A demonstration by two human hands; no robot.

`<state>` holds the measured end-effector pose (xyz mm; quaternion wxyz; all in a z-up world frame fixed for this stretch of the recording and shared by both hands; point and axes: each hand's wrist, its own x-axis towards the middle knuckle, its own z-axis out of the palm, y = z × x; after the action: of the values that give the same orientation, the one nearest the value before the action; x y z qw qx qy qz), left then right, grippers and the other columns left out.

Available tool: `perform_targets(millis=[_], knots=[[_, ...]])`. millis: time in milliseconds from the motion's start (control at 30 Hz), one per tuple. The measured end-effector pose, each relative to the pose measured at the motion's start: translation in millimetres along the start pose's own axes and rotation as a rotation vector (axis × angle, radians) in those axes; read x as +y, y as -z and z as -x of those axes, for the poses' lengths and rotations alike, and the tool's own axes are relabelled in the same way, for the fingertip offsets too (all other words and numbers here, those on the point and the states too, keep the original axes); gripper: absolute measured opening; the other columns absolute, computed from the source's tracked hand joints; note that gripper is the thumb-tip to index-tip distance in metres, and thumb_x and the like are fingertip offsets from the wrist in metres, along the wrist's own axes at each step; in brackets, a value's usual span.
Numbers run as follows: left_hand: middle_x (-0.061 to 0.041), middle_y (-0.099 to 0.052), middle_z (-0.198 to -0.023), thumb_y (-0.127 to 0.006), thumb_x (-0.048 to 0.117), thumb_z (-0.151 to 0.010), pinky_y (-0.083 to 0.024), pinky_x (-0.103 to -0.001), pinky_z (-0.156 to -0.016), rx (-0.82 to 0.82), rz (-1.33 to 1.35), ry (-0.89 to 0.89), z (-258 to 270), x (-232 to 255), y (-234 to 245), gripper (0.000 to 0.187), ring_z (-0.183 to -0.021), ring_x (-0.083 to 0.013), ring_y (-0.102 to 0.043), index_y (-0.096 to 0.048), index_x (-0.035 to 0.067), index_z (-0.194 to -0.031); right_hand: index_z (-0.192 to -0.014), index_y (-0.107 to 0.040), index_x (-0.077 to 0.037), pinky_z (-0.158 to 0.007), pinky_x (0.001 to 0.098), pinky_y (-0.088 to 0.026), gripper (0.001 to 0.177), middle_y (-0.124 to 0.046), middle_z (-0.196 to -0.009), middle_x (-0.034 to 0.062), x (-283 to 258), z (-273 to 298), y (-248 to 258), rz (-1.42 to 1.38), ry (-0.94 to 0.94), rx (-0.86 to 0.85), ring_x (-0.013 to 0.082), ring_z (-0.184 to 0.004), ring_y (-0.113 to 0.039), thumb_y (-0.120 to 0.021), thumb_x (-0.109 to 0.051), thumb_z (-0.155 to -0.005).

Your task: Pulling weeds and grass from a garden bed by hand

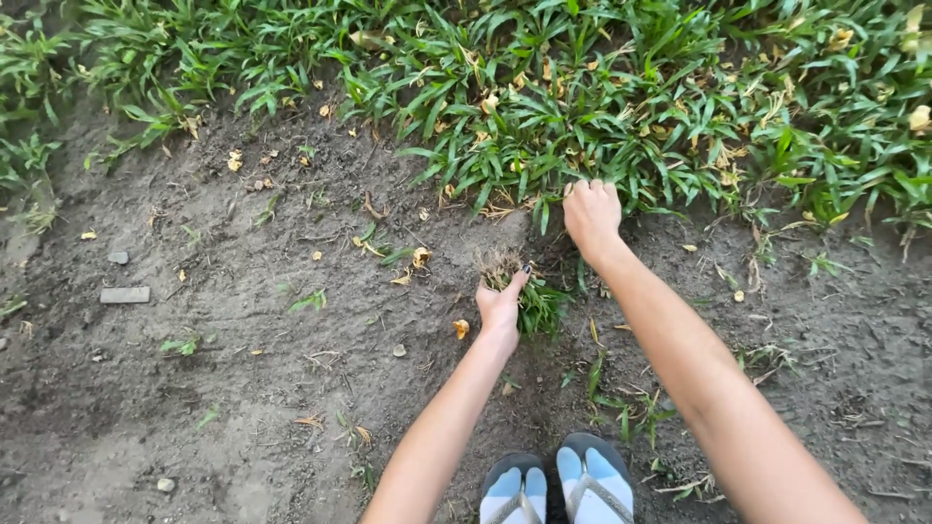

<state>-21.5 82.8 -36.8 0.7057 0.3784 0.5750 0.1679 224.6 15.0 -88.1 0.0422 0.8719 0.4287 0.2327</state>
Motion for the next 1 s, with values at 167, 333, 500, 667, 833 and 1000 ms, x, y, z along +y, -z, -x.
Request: perform_targets(millis=[167,333,500,667,833,1000], knots=[[-0.015,-0.071,-0.110,-0.094,0.014,-0.067,-0.057,-0.038,-0.083,0.004,-0.035,-0.010,4,4,0,0.063,-0.102,-0.0207,-0.067,-0.063,0.002,-0.121,-0.086,-0.073,-0.014,-0.066,0.0461,-0.049,0.023,-0.071,-0.076,0.0055,2,18,53,-0.198,-0.217,-0.282,0.0301,-0.074,-0.072,-0.052,-0.016,-0.096],[-0.016,-0.070,-0.116,-0.094,0.015,-0.068,-0.058,-0.039,-0.086,-0.024,-0.076,-0.036,5,-15,-15,0.068,-0.108,-0.0239,-0.069,-0.061,0.003,-0.126,-0.093,-0.065,-0.012,-0.072,0.0522,-0.054,0.016,-0.069,-0.084,0.0104,24,73,108,-0.500,-0.411,-0.497,0.0366,-0.085,-0.074,-0.050,-0.013,-0.097],[-0.017,-0.069,-0.120,-0.092,0.016,-0.068,-0.056,-0.040,-0.091,-0.076,-0.161,-0.047,34,-11,-44,0.069,-0.116,-0.0251,-0.066,-0.060,0.003,-0.128,-0.100,-0.072,-0.013,-0.085,0.0495,-0.057,0.020,-0.076,-0.092,0.0142,24,99,144,-0.864,-0.492,-0.410,0.0375,-0.097,-0.073,-0.055,-0.022,-0.101],[-0.018,-0.069,-0.123,-0.096,0.021,-0.065,-0.055,-0.041,-0.094,-0.095,-0.145,-0.038,65,18,-62,0.077,-0.118,-0.0266,-0.065,-0.059,0.002,-0.130,-0.106,-0.074,-0.010,-0.094,0.0517,-0.055,0.022,-0.074,-0.109,0.0195,7,88,162,-1.042,-0.250,-0.487,0.0415,-0.110,-0.068,-0.057,-0.011,-0.092],[-0.019,-0.065,-0.131,-0.093,0.021,-0.069,-0.053,-0.042,-0.100,0.018,-0.147,-0.020,30,13,-36,0.080,-0.127,-0.0292,-0.061,-0.054,0.002,-0.137,-0.128,-0.071,-0.012,-0.100,0.0532,-0.053,0.045,-0.070,-0.127,0.0178,28,54,148,-1.018,-0.236,-0.503,0.0409,-0.118,-0.066,-0.047,-0.004,-0.091],[-0.017,-0.066,-0.130,-0.095,0.025,-0.069,-0.053,-0.042,-0.100,-0.026,-0.177,0.004,22,20,-38,0.079,-0.126,-0.0280,-0.062,-0.057,0.003,-0.135,-0.149,-0.054,-0.021,-0.090,0.0502,-0.056,0.059,-0.056,-0.153,0.0010,42,14,131,-0.500,-0.059,-0.530,0.0323,-0.126,-0.059,-0.044,-0.007,-0.093]])
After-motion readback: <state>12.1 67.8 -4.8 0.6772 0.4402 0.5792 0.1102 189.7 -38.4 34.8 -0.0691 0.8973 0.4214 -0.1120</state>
